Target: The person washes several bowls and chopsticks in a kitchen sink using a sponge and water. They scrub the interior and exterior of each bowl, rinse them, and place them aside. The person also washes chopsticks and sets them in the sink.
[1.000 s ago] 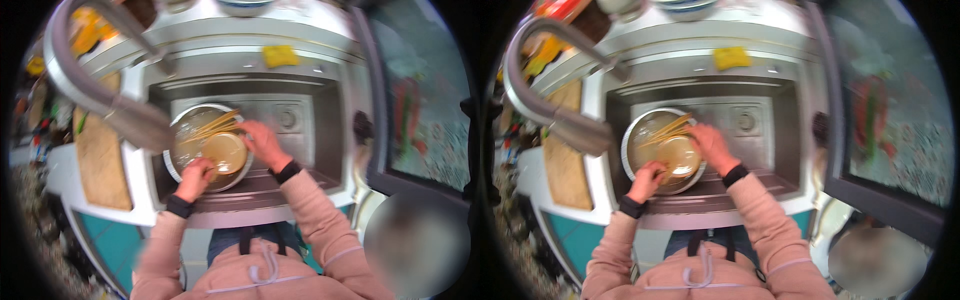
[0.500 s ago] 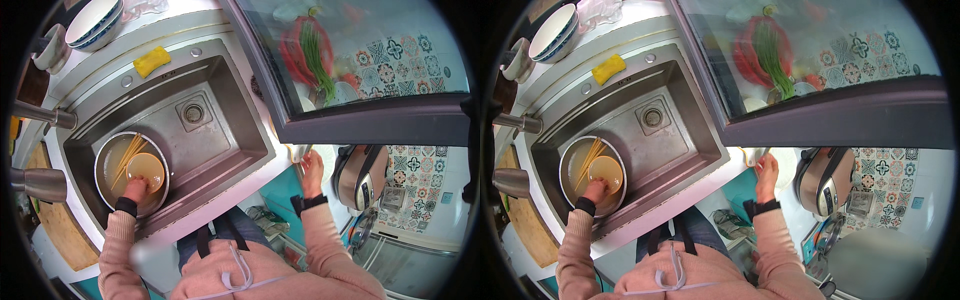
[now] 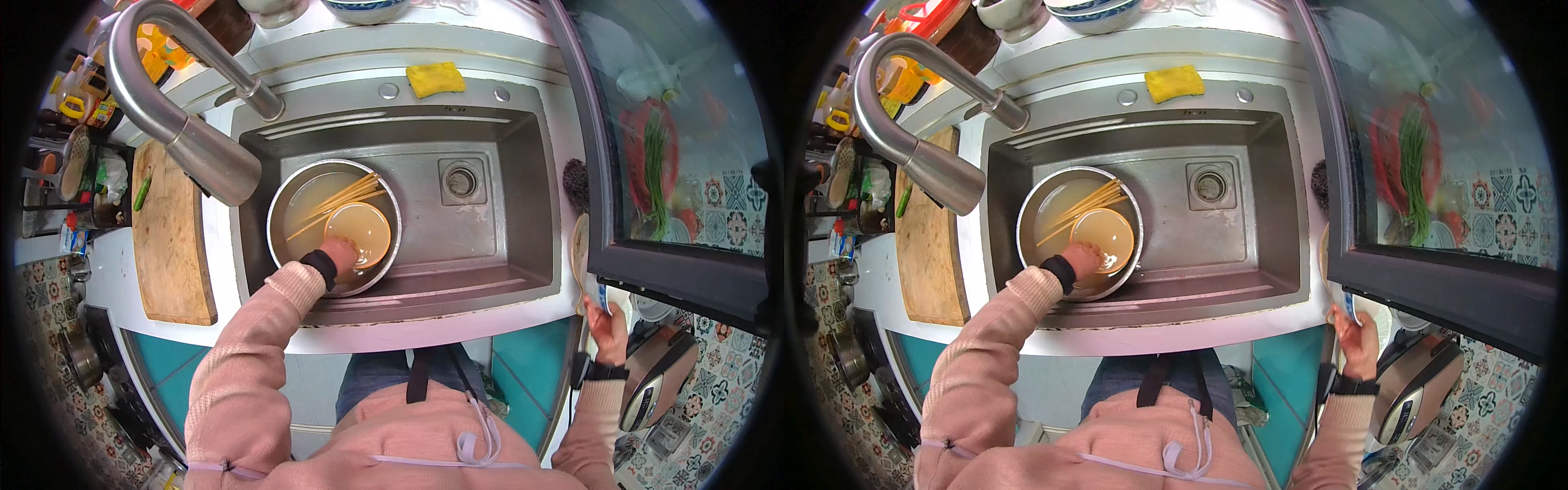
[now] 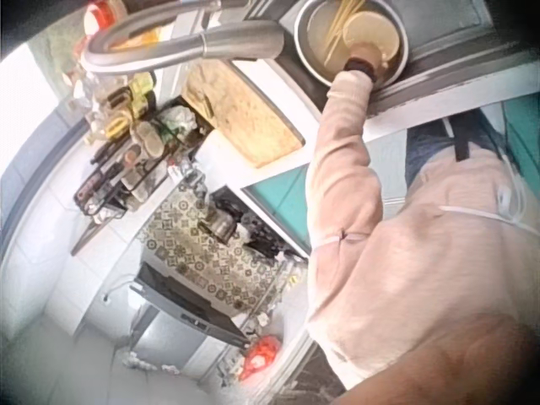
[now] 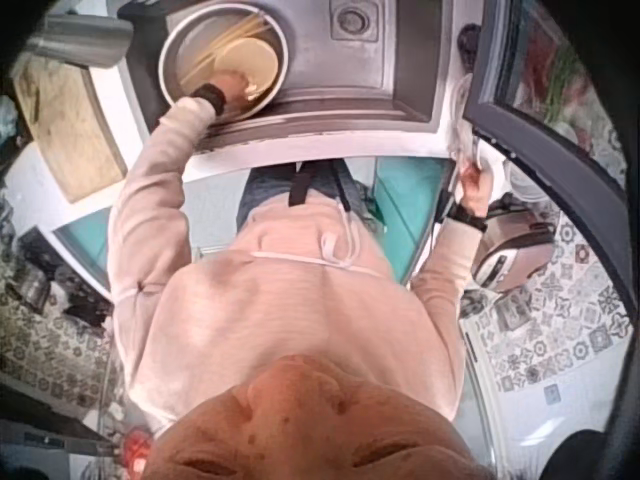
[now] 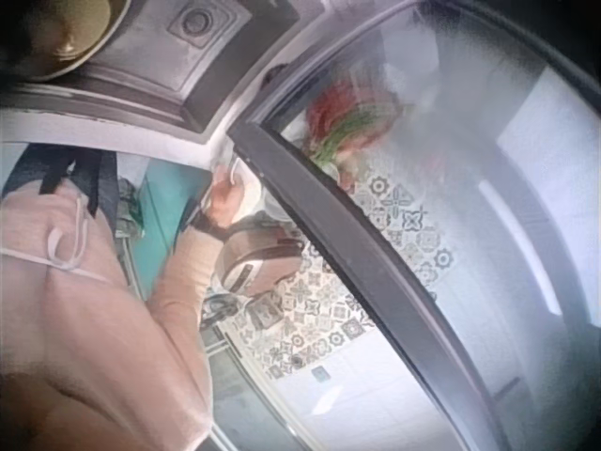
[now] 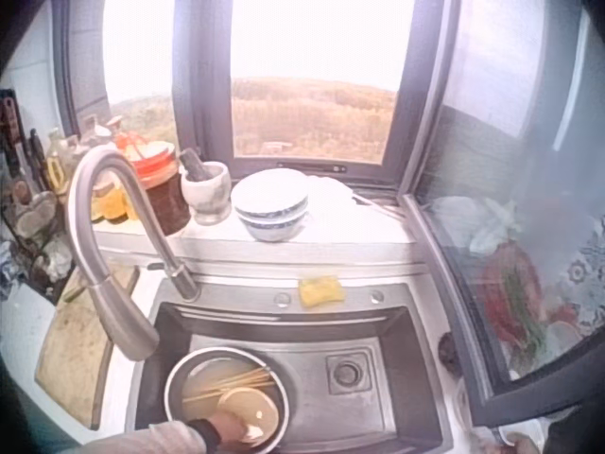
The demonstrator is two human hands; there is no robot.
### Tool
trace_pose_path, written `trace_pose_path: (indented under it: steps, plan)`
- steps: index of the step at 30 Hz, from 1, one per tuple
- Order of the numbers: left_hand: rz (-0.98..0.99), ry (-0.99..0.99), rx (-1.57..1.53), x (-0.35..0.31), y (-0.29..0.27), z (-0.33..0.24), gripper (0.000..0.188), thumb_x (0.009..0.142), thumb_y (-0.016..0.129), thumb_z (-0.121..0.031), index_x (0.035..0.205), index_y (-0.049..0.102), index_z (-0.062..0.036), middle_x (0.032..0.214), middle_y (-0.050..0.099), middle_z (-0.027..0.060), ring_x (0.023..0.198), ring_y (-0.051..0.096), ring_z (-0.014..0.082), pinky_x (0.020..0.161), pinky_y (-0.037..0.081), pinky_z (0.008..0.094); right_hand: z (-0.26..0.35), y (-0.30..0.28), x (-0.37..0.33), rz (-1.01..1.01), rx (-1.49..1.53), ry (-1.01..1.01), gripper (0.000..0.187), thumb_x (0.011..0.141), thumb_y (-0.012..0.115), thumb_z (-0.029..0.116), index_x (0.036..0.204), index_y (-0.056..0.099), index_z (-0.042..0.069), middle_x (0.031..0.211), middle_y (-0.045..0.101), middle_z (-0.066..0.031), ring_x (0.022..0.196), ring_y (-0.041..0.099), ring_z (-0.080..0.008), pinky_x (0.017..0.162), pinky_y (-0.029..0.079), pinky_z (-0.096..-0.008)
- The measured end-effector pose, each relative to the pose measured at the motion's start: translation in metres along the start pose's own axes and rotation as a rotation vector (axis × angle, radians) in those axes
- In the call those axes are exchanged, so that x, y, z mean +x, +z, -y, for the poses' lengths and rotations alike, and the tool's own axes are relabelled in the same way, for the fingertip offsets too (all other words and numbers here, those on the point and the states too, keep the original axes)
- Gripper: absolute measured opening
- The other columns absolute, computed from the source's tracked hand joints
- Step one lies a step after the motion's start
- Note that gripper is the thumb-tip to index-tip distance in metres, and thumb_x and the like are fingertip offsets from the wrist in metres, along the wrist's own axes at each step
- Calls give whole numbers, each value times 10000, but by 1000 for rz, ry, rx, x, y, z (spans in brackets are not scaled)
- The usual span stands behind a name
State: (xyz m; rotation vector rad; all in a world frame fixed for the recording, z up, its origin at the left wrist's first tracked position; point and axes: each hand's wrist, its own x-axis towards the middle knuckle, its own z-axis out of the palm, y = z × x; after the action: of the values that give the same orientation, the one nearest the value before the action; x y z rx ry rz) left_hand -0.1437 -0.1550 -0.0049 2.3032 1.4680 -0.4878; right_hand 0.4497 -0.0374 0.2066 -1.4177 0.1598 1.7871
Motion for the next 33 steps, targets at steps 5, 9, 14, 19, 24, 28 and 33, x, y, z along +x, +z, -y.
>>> trace_pose_path:
  steps: [5,9,14,19,24,28,33]
  plan:
    - [-32,30,54,0,13,-8,187,818,551,-164,858,700,-58,897,662,110,835,655,283,709,519,413,-38,-11,-65,-59,37,2,441,881,447,60,1265,425,-156,1199,556,-321,1075,592,-448,794,611,-409]
    - [-72,96,89,-4,20,1,190,817,562,-184,855,697,-56,879,647,109,835,646,279,713,504,405,-83,-7,-99,-53,-254,23,527,762,556,-13,1278,474,-80,1212,590,-237,1088,604,-381,768,603,-407]
    - [-126,93,150,-7,20,5,159,813,571,-170,840,688,-66,873,638,102,847,636,278,739,497,394,-147,35,-116,125,-457,34,663,731,582,-81,1375,431,-36,1318,561,-160,1199,561,-303,1029,450,-388]
    - [-132,171,222,-19,20,11,128,797,576,-169,826,666,-82,837,626,79,832,628,254,734,498,384,-182,92,-78,187,-599,-3,621,779,560,-72,1379,404,-36,1297,568,-154,1159,583,-257,965,488,-369]
    - [-305,246,216,-28,27,28,116,781,580,-187,818,638,-94,800,605,51,805,614,227,739,491,372,-209,138,-26,240,-684,-44,558,806,538,-59,1348,430,19,1174,620,-109,963,639,-196,727,536,-294]
    - [-366,282,188,-30,26,35,114,779,578,-183,830,628,-94,807,601,40,810,608,210,752,484,354,-227,169,1,203,-685,-80,490,802,541,-24,1285,482,27,1023,647,-62,697,594,-109,503,407,-209]
    - [-374,228,155,-45,2,35,130,771,585,-175,859,633,-92,854,614,36,863,612,207,795,485,340,-238,202,26,267,-763,-127,698,759,475,-66,1429,341,78,1210,572,-131,890,655,-208,558,529,-249]
